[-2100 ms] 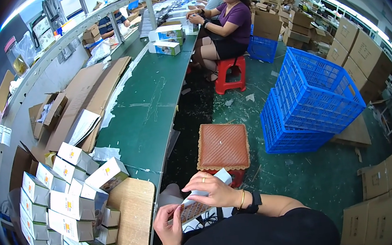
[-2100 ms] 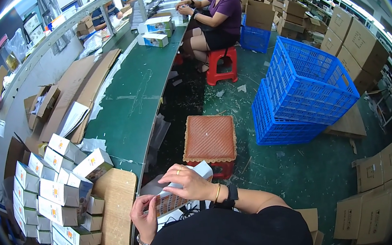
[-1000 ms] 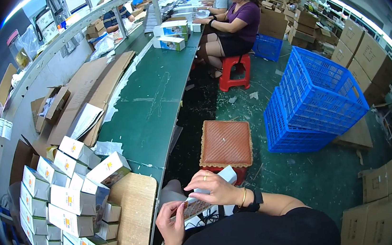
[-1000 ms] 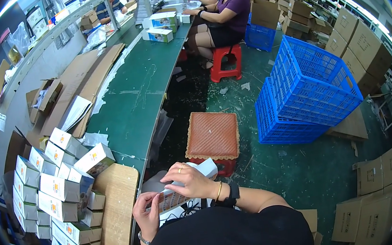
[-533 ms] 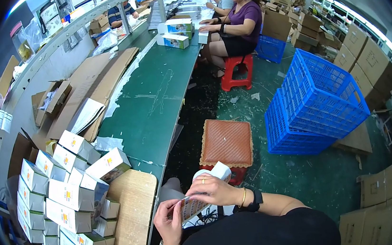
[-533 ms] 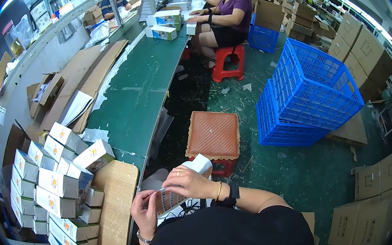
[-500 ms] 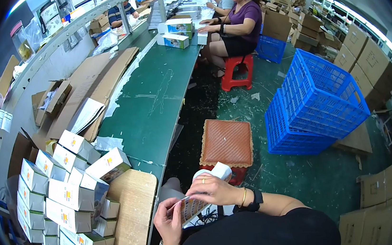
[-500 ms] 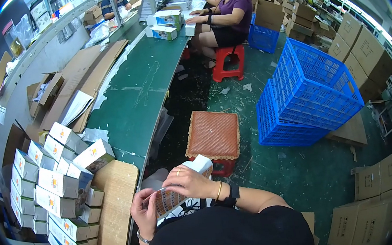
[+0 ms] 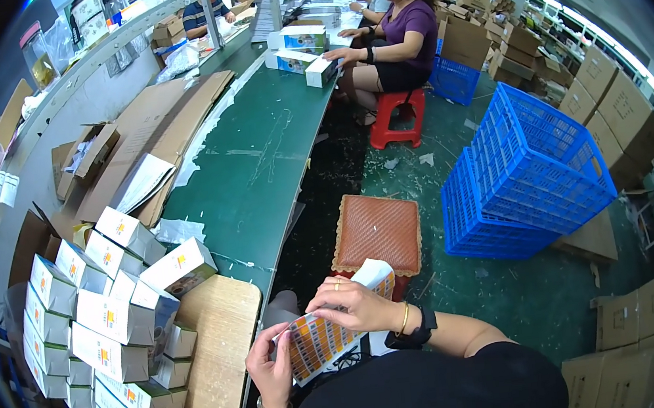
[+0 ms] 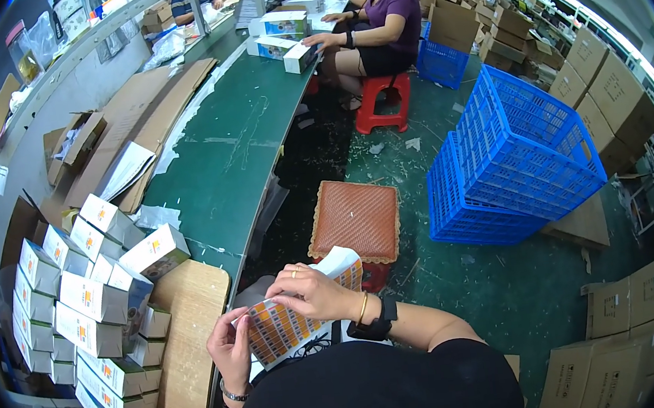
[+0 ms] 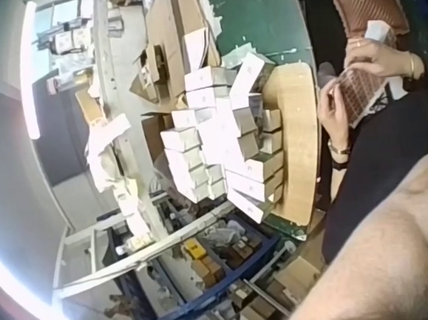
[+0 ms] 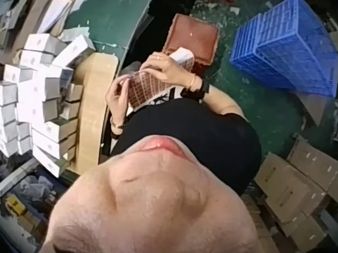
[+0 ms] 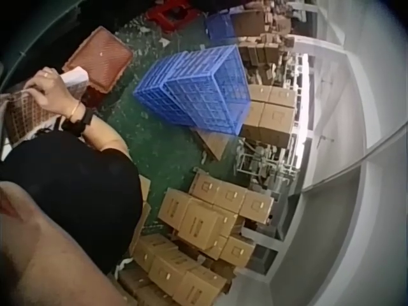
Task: The person opens a cardboard box, places two white boxes inside, and then removes them. They then peel stickers from a sheet and apply them to the back of several product boxes.
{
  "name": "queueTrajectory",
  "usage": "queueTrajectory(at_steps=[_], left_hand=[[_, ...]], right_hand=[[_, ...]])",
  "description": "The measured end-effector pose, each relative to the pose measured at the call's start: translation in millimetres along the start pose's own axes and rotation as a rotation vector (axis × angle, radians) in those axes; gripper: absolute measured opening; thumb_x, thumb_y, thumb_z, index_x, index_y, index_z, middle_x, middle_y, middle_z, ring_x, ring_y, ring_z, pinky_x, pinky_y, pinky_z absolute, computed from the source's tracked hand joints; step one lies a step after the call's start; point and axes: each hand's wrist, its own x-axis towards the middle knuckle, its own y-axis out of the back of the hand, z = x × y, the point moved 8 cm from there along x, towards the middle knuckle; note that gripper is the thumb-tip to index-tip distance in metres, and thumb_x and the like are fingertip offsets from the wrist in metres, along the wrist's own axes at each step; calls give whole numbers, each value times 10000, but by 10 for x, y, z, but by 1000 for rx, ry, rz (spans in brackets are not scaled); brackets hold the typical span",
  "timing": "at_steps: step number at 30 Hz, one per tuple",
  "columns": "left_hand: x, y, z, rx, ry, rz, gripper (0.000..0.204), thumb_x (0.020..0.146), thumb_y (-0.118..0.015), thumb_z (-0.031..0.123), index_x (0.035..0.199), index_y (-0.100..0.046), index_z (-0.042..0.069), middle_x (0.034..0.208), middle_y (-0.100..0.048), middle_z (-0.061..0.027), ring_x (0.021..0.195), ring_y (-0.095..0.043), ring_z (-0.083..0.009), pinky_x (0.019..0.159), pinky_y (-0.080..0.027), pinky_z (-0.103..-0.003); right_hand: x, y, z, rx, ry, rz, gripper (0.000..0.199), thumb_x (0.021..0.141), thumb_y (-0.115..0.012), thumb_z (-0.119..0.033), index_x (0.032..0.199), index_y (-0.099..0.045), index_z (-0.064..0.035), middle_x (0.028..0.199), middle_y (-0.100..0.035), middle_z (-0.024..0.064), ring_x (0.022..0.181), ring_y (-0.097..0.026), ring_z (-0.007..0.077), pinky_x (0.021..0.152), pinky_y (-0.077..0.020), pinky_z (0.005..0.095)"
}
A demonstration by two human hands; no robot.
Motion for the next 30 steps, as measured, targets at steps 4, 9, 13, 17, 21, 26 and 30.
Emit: queueTrajectory(at_steps=[4, 9, 13, 17, 21, 26, 30], left_hand=[[5, 10, -4, -72, -5, 49, 119, 1037, -702, 47, 1125, -752, -16, 930, -746, -33, 816, -668, -65, 729, -516, -208], [-6, 35, -77, -94, 16, 66, 115, 1043, -697, 51, 1116, -752, -18, 931, -745, -33, 826, -669, -70, 741, -519, -209], [4, 52, -77, -68, 18, 74, 116, 1043, -699, 54, 1116, -754, -18, 937, -743, -29, 839, -671, -73, 757, -523, -212], [28, 35, -148, -93, 48, 78, 122, 1050, -695, 63, 1119, -754, -18, 954, -747, -33, 852, -673, -77, 771, -530, -216], [36, 103, -215, -151, 65, 156, 133, 1058, -688, 73, 1125, -753, -22, 970, -755, -45, 866, -677, -80, 783, -537, -221], [25, 176, -234, -165, 92, 191, 145, 1061, -687, 81, 1128, -751, -31, 980, -759, -56, 874, -677, -78, 790, -541, -225], [63, 126, -292, -205, 123, 159, 151, 1056, -696, 86, 1130, -750, -34, 972, -759, -56, 867, -676, -77, 784, -543, -228]], right_hand=[[63, -32, 27, -5, 16, -28, 108, 998, -716, -119, 1074, -736, -46, 965, -704, 81, 955, -664, 236, 900, -500, 391], [72, -95, 52, 21, 1, -37, 112, 1001, -711, -123, 1076, -735, -43, 970, -706, 80, 970, -663, 234, 910, -503, 391], [88, -127, 81, 28, -28, -71, 125, 1002, -709, -126, 1091, -739, -42, 978, -711, 74, 975, -662, 231, 901, -507, 387], [180, -105, 233, 38, -5, -83, 179, 990, -726, -142, 1133, -745, -36, 997, -716, 85, 988, -674, 244, 919, -525, 393], [533, 186, 580, 54, -121, 28, 401, 977, -752, -171, 1348, -675, -39, 1225, -675, 147, 1000, -705, 250, 917, -583, 371], [1292, 628, 1561, -155, -251, 125, 575, 931, -800, -211, 1441, -594, -45, 1357, -587, 206, 973, -707, 272, 883, -598, 362], [2019, 1047, 2316, -541, -186, 236, 623, 912, -803, -287, 1453, -584, -70, 1455, -504, 267, 1105, -694, 421, 984, -573, 466]])
